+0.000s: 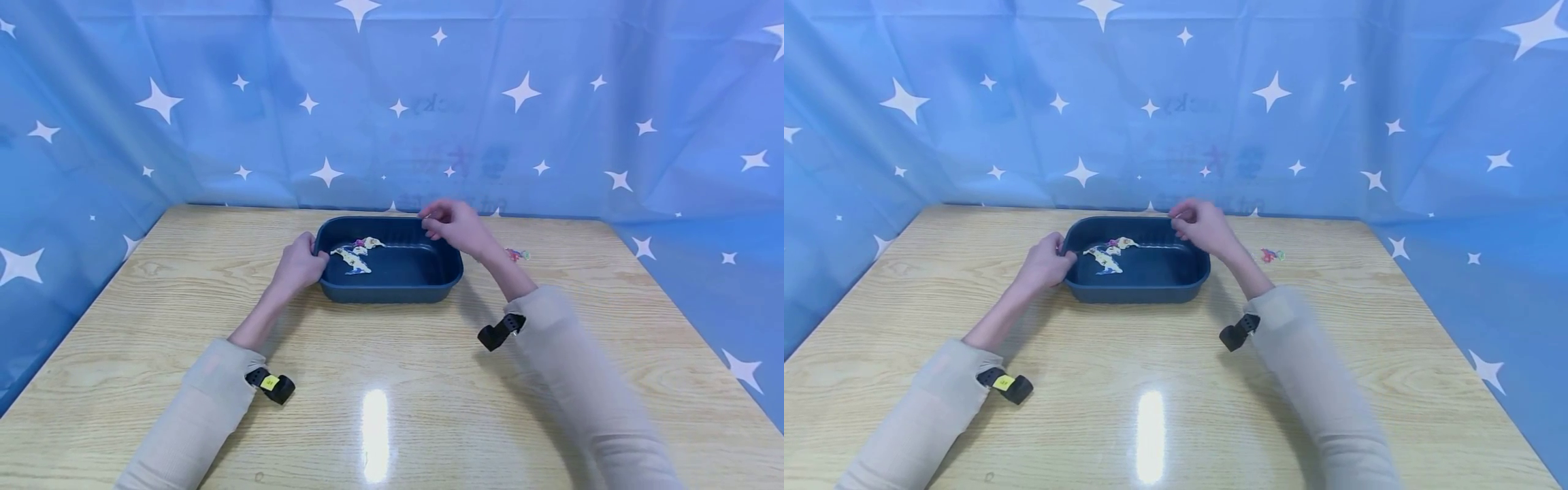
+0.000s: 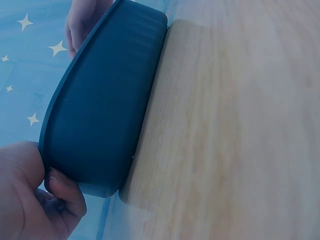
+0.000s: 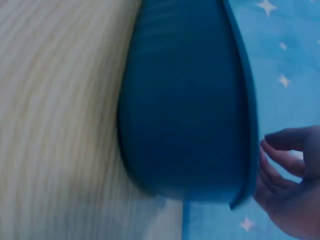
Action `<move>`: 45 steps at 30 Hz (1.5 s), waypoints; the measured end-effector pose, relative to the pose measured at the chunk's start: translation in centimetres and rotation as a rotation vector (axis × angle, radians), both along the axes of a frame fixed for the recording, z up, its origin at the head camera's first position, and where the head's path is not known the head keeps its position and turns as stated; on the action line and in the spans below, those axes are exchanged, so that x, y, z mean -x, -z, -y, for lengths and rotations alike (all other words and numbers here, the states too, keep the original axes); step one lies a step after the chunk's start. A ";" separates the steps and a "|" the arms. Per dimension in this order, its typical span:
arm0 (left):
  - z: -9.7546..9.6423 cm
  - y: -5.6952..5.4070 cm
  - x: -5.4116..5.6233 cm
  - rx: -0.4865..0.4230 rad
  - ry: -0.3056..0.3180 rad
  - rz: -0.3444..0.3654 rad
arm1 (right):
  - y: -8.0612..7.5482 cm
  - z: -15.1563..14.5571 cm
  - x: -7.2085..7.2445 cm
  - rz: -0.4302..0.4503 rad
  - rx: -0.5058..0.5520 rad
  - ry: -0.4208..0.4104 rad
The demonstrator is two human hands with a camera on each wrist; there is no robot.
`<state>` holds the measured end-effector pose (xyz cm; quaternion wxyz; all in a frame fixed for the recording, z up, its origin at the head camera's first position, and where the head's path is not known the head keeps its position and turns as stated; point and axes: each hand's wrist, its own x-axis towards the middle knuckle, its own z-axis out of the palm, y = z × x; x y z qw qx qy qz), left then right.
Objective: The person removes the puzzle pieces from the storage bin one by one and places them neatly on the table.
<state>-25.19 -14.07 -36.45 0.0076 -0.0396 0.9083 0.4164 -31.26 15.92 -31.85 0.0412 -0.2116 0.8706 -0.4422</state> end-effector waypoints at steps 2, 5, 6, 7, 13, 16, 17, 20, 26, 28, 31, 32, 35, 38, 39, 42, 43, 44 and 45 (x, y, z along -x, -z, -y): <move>0.0 0.0 0.0 -0.001 0.000 -0.002 | 0.3 1.0 -0.1 0.009 -0.002 -0.022; 0.0 0.0 0.0 0.002 0.001 -0.005 | 0.8 2.5 -0.2 0.024 -0.006 -0.055; 0.0 0.0 0.0 0.003 0.002 -0.005 | 0.9 2.9 -0.2 0.027 -0.009 -0.065; 0.0 0.1 0.0 0.004 0.001 -0.004 | 1.1 3.4 -0.2 0.030 -0.013 -0.076; 0.0 0.1 0.0 0.004 -0.003 -0.003 | 2.0 6.2 -0.1 0.029 -0.080 -0.123; 0.0 0.1 0.0 0.006 -0.001 -0.003 | 2.5 7.4 0.0 0.047 -0.109 -0.138; 0.0 0.1 0.0 0.005 0.000 -0.002 | 2.7 7.9 0.0 0.056 -0.117 -0.143; 0.0 0.1 0.0 0.003 0.004 0.000 | 3.1 9.0 -0.1 0.074 -0.154 -0.153; 0.1 0.2 0.0 0.005 0.004 0.000 | 3.6 10.6 -0.3 0.088 -0.236 -0.146; 0.1 0.2 0.0 0.004 0.004 -0.001 | 3.7 11.0 -0.3 0.079 -0.267 -0.142; 0.0 0.2 0.1 0.001 0.010 -0.005 | 4.0 11.5 -0.3 0.070 -0.326 -0.133; 0.0 0.2 0.1 0.000 0.011 -0.006 | 4.1 11.6 -0.3 0.069 -0.344 -0.128; 0.0 0.2 0.1 0.005 0.013 -0.015 | 4.2 11.9 -0.4 0.062 -0.406 -0.114; 0.1 0.2 0.1 0.010 0.011 -0.023 | 4.3 12.0 -0.3 0.055 -0.447 -0.104; 0.1 0.2 0.1 0.012 0.011 -0.024 | 4.3 12.0 -0.2 0.053 -0.461 -0.102; 0.1 0.2 0.1 0.010 0.013 -0.019 | 4.4 12.1 -0.1 0.061 -0.478 -0.107; 0.1 0.2 0.1 0.010 0.012 -0.017 | 4.4 12.1 -0.1 0.063 -0.479 -0.119; 0.1 0.2 0.1 0.009 0.011 -0.018 | 4.4 12.1 0.0 0.069 -0.472 -0.129; 0.1 0.2 0.1 0.012 0.010 -0.020 | 4.3 12.2 0.0 0.075 -0.462 -0.138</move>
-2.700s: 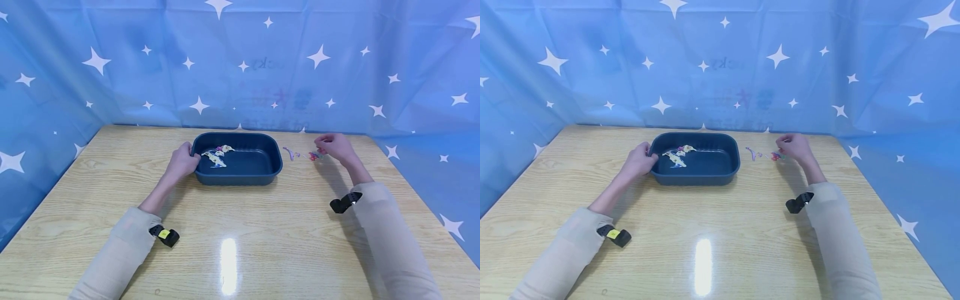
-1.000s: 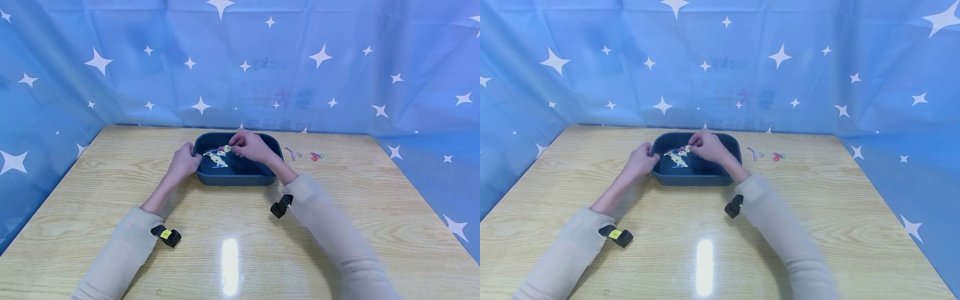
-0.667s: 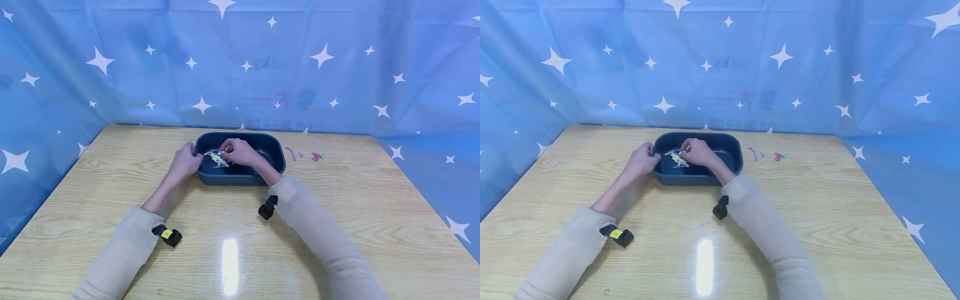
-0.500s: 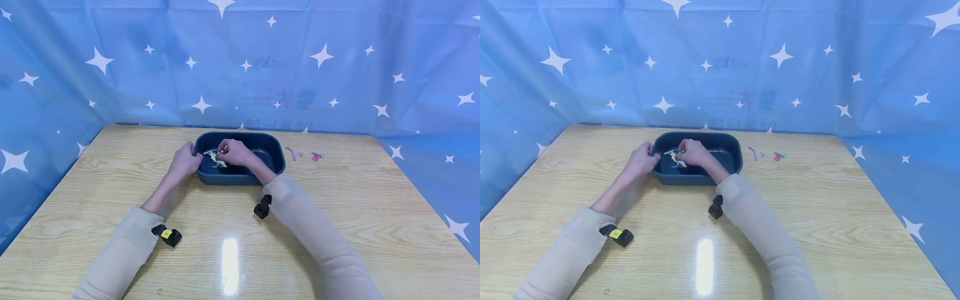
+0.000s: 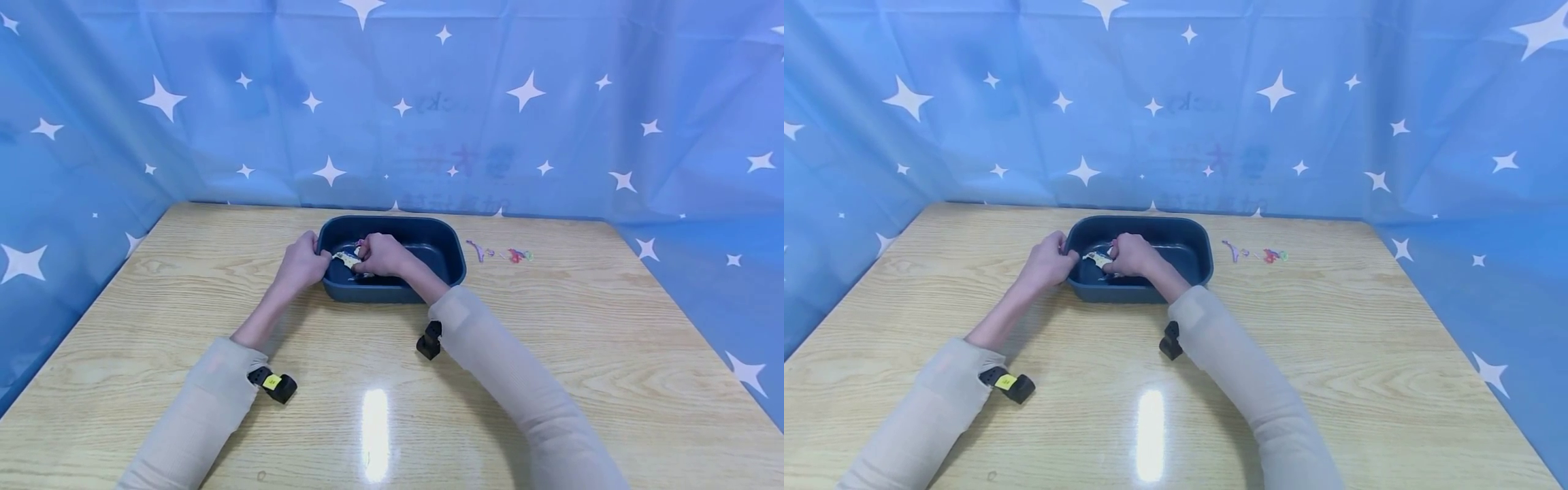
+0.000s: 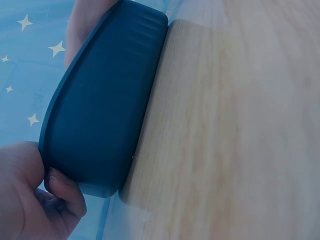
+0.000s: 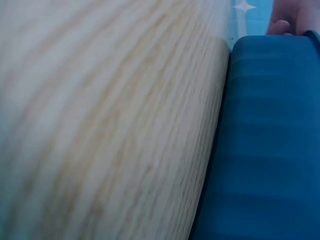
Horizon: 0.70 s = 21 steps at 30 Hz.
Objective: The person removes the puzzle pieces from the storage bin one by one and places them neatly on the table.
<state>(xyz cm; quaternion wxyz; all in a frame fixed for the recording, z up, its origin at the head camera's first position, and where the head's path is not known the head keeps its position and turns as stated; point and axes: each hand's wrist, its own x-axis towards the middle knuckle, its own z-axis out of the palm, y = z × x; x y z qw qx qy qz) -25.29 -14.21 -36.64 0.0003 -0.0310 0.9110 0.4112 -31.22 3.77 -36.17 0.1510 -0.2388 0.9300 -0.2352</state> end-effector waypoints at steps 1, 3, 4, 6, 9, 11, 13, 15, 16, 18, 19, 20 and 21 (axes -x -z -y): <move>0.0 0.0 0.0 0.001 0.000 -0.001 | 0.0 0.0 0.0 0.005 0.014 0.000; 0.0 0.0 0.0 0.000 0.000 -0.004 | -0.1 0.0 -0.1 0.019 0.047 0.006; 0.0 0.0 0.0 -0.002 0.002 -0.006 | -0.2 -0.1 -0.1 0.025 0.066 0.009; 0.1 -0.1 0.0 -0.006 0.002 -0.005 | -0.3 -0.2 -0.2 0.031 0.108 0.025; 0.1 -0.1 0.0 -0.014 0.004 0.001 | -0.3 -0.3 -0.4 0.030 0.161 0.024; 0.1 -0.2 0.0 -0.015 0.005 0.007 | -0.4 -0.4 -0.3 0.017 0.199 0.008; 0.0 -0.2 0.0 -0.016 0.003 0.010 | -0.4 -0.5 -0.4 0.000 0.246 -0.011; 0.0 -0.2 -0.1 -0.016 0.000 0.012 | -0.5 -0.7 -0.4 -0.014 0.301 -0.027; 0.0 -0.2 -0.1 -0.015 -0.002 0.012 | -0.5 -0.8 -0.4 -0.020 0.327 -0.034; 0.0 -0.1 -0.1 -0.015 -0.008 0.013 | -0.6 -1.1 -0.5 -0.029 0.372 -0.033; 0.0 -0.1 -0.1 -0.015 -0.008 0.014 | -0.7 -1.3 -0.5 -0.031 0.389 -0.029; 0.0 -0.1 -0.1 -0.013 -0.007 0.015 | -0.8 -1.4 -0.5 -0.032 0.405 -0.024; 0.0 -0.1 -0.1 -0.012 -0.007 0.015 | -0.9 -1.6 -0.6 -0.033 0.416 -0.018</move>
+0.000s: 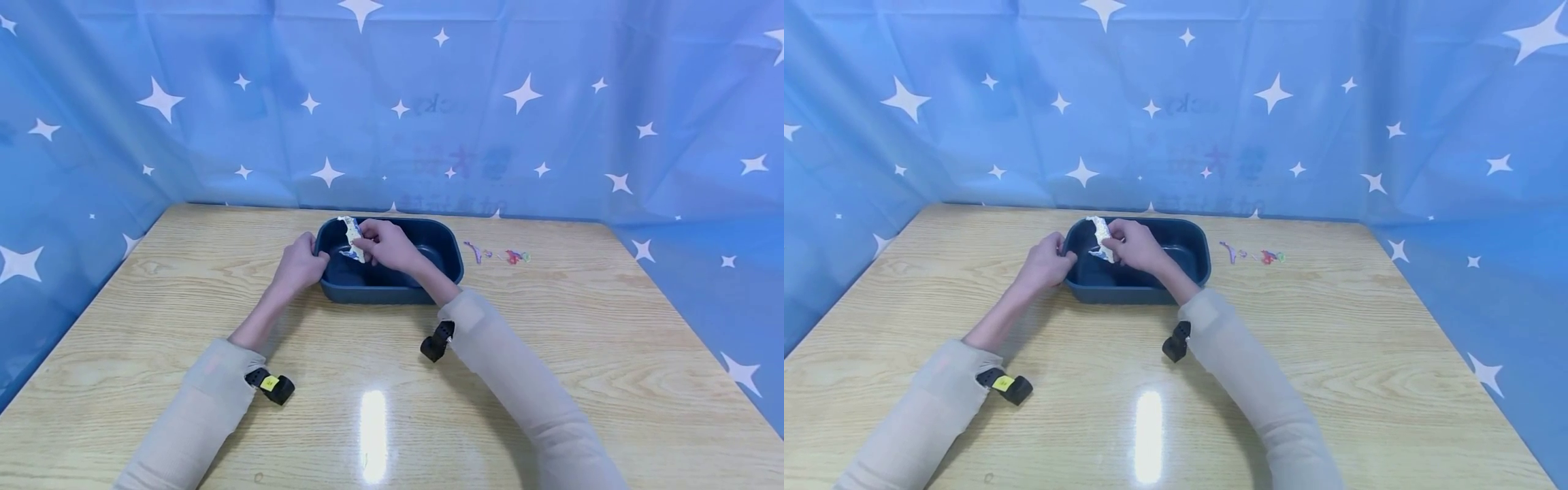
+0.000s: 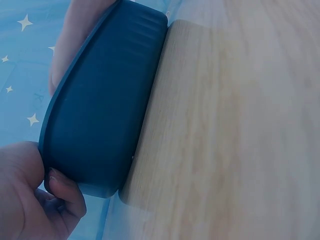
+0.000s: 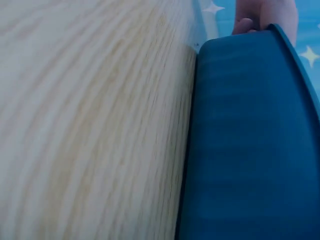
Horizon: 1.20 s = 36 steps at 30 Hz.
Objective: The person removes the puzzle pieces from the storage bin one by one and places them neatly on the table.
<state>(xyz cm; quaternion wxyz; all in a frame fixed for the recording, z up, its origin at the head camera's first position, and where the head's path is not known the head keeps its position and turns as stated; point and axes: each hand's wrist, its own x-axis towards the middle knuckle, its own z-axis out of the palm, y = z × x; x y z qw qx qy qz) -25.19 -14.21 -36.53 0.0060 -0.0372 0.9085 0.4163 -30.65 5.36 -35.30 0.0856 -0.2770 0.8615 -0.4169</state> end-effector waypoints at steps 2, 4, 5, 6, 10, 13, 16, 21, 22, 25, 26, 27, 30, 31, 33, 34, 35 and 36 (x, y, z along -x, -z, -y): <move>0.1 0.0 0.0 0.002 -0.002 -0.002 | -0.2 -0.3 -0.2 0.004 0.018 0.008; 0.1 0.0 -0.1 0.004 -0.001 -0.005 | -0.3 -0.7 -0.4 0.009 0.039 0.011; 0.2 0.0 -0.1 0.004 -0.002 -0.007 | -0.4 -1.0 -0.5 0.013 0.052 0.012; 0.2 0.0 -0.1 0.003 -0.004 -0.007 | -0.5 -1.2 -0.5 0.016 0.065 0.013; 0.4 0.0 -0.2 -0.001 -0.004 0.000 | -0.8 -2.3 -0.7 0.024 0.128 0.013; 0.4 0.1 -0.2 -0.006 -0.004 0.011 | -0.9 -3.3 -0.8 0.020 0.152 0.015; 0.4 0.1 -0.2 -0.006 -0.002 0.013 | -1.1 -4.4 -1.0 0.008 0.156 0.028; 0.3 0.1 -0.3 -0.005 0.005 0.003 | -1.5 -6.3 -1.1 0.025 0.201 0.076; 0.3 0.1 -0.3 -0.005 0.006 0.002 | -1.6 -6.7 -1.1 0.034 0.216 0.086; 0.2 0.1 -0.2 -0.004 0.008 0.002 | -2.0 -8.1 -1.2 0.059 0.252 0.116; 0.1 0.0 -0.2 -0.004 0.010 0.004 | -2.2 -8.6 -1.2 0.065 0.261 0.125; 0.1 0.0 -0.2 -0.002 0.009 0.004 | -2.3 -9.1 -1.3 0.067 0.263 0.139; -0.1 -0.1 -0.1 -0.001 0.012 0.007 | -2.6 -10.8 -1.4 0.067 0.262 0.180; -0.1 -0.1 -0.1 -0.002 0.014 0.008 | -2.6 -11.4 -1.5 0.067 0.260 0.197; -0.1 -0.1 -0.1 -0.002 0.015 0.008 | -2.7 -12.5 -1.5 0.072 0.244 0.229; -0.1 -0.1 -0.1 -0.003 0.016 0.008 | -2.7 -13.0 -1.6 0.074 0.232 0.244; -0.1 -0.1 -0.1 -0.005 0.017 0.009 | -2.6 -13.5 -1.6 0.076 0.220 0.256; 0.0 -0.1 -0.1 -0.006 0.016 0.009 | -2.6 -13.9 -1.7 0.079 0.211 0.263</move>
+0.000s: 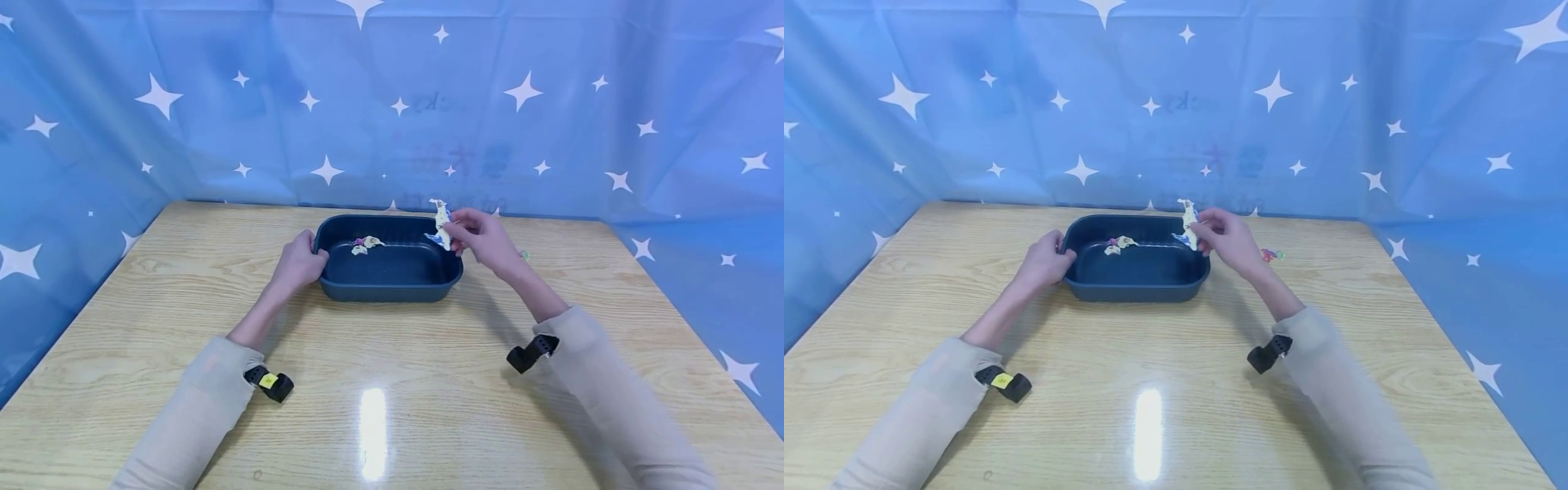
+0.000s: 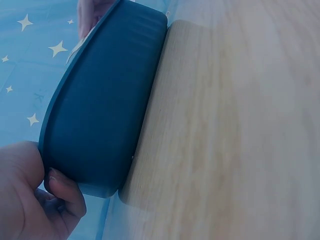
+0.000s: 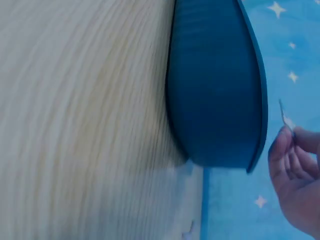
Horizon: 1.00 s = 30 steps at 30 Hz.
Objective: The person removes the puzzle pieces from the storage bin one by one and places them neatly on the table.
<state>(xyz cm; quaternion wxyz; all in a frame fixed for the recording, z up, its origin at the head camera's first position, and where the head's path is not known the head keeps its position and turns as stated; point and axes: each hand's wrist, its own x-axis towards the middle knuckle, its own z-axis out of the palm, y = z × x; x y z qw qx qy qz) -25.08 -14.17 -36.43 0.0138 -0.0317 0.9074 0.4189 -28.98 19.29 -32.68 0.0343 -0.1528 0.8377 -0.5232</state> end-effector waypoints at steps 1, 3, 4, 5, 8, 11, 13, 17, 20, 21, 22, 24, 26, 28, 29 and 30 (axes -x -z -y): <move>0.0 0.0 0.0 -0.001 0.000 0.000 | 0.0 -0.4 -0.1 0.008 -0.008 0.007; 0.0 0.0 0.0 -0.003 -0.001 -0.002 | 0.2 -1.3 -0.2 0.013 -0.023 0.012; 0.0 0.1 0.0 -0.003 0.000 -0.002 | 0.2 -1.7 -0.3 0.012 -0.026 0.010; 0.0 0.1 0.0 -0.004 0.001 -0.002 | 0.3 -2.0 -0.4 0.011 -0.027 0.007; 0.1 0.1 0.0 -0.002 0.002 -0.006 | 0.5 -3.1 -0.7 -0.002 -0.038 -0.002; 0.1 0.1 0.0 0.000 0.002 -0.006 | 0.8 -4.2 -0.9 -0.012 -0.051 -0.013; 0.0 0.0 0.0 0.002 0.001 -0.006 | 1.0 -4.9 -1.0 -0.009 -0.059 -0.015; 0.0 0.0 0.0 -0.001 -0.001 0.000 | 1.3 -6.2 -1.2 0.010 -0.096 -0.004; 0.0 0.0 0.0 -0.005 -0.002 0.004 | 1.5 -7.1 -1.3 0.025 -0.135 -0.003; 0.0 0.0 0.0 -0.004 -0.002 0.006 | 1.6 -7.4 -1.4 0.031 -0.145 -0.006; 0.0 0.0 0.0 -0.002 -0.004 0.006 | 1.7 -7.6 -1.5 0.040 -0.160 -0.007; 0.0 0.0 0.0 0.001 -0.006 0.006 | 2.0 -8.0 -1.6 0.069 -0.183 -0.013; 0.0 0.0 0.1 0.002 -0.009 0.009 | 2.2 -8.4 -1.8 0.112 -0.209 -0.013; -0.1 0.0 0.1 0.003 -0.010 0.008 | 2.5 -8.8 -2.0 0.152 -0.237 -0.013; -0.1 0.0 0.1 0.002 -0.010 0.008 | 2.6 -9.0 -2.0 0.166 -0.252 -0.013; -0.1 0.0 0.1 0.001 -0.009 0.007 | 2.8 -9.1 -2.1 0.176 -0.264 -0.014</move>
